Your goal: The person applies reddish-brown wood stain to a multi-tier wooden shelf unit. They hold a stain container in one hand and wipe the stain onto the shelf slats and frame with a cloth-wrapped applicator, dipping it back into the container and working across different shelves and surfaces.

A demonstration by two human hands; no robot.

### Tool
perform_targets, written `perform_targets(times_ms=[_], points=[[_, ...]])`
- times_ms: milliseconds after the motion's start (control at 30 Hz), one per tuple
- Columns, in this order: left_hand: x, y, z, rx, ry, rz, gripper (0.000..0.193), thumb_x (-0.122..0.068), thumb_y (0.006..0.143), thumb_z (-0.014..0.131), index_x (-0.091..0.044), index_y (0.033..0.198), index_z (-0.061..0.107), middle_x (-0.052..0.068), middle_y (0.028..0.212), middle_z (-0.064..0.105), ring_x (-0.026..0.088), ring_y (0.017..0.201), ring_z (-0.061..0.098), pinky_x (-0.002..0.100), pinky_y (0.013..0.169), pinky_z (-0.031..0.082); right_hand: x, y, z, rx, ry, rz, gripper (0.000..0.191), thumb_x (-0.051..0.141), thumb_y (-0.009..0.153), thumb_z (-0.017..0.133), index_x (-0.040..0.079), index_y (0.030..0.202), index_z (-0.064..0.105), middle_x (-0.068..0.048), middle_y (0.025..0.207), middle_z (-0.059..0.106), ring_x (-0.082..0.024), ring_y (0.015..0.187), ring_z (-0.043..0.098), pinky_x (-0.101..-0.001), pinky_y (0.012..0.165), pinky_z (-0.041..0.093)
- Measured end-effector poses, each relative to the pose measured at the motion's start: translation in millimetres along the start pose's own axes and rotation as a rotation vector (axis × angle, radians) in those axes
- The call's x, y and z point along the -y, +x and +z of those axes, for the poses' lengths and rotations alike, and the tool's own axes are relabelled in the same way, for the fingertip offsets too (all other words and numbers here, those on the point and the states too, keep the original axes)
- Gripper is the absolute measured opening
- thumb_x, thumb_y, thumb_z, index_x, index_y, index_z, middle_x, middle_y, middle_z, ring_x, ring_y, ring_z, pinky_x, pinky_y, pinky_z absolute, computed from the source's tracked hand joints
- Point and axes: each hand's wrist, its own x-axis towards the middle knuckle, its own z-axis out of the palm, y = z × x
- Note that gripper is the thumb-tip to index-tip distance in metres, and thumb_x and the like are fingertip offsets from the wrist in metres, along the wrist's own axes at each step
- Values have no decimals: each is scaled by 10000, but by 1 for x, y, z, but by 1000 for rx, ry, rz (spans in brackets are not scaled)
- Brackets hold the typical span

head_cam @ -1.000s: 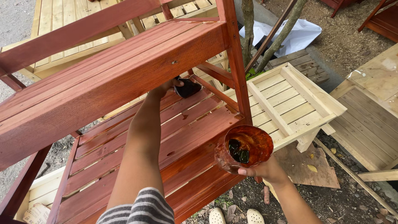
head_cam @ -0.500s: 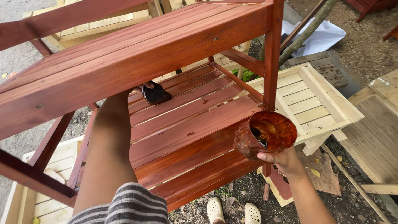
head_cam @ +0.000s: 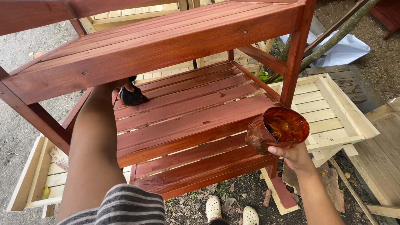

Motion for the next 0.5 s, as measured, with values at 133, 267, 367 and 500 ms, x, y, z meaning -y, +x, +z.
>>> perform_targets(times_ms=[133, 267, 367, 500], points=[[8, -8, -19, 7, 43, -48, 578, -181, 696, 886, -93, 1214, 645, 76, 1146, 702, 266, 1044, 675, 399, 852, 565, 2, 1, 1, -7, 23, 17, 778, 86, 702, 877, 47, 1401, 538, -71, 1335, 636, -217, 1248, 614, -412, 1063, 522], [12, -11, -22, 12, 74, -67, 566, -195, 699, 888, -96, 1205, 654, 74, 1147, 706, 268, 1053, 672, 404, 865, 558, 2, 1, 1, -17, 26, 36, 773, 94, 697, 879, 42, 1393, 547, -75, 1325, 646, -222, 1243, 620, -413, 1059, 526], [13, -9, -22, 6, 89, -78, 558, -206, 700, 890, -99, 1198, 661, 73, 1148, 709, 271, 1059, 669, 407, 876, 553, 3, 1, -1, -27, 10, 38, 779, 94, 690, 879, 43, 1393, 546, -71, 1322, 645, -223, 1240, 621, -413, 1054, 528], [14, -6, -24, -7, 98, -90, 547, -220, 703, 893, -103, 1188, 670, 72, 1149, 713, 273, 1067, 666, 411, 889, 546, 4, 2, 0, -18, 20, 46, 779, 95, 695, 880, 38, 1395, 543, -79, 1320, 647, -229, 1239, 621, -414, 1055, 527]])
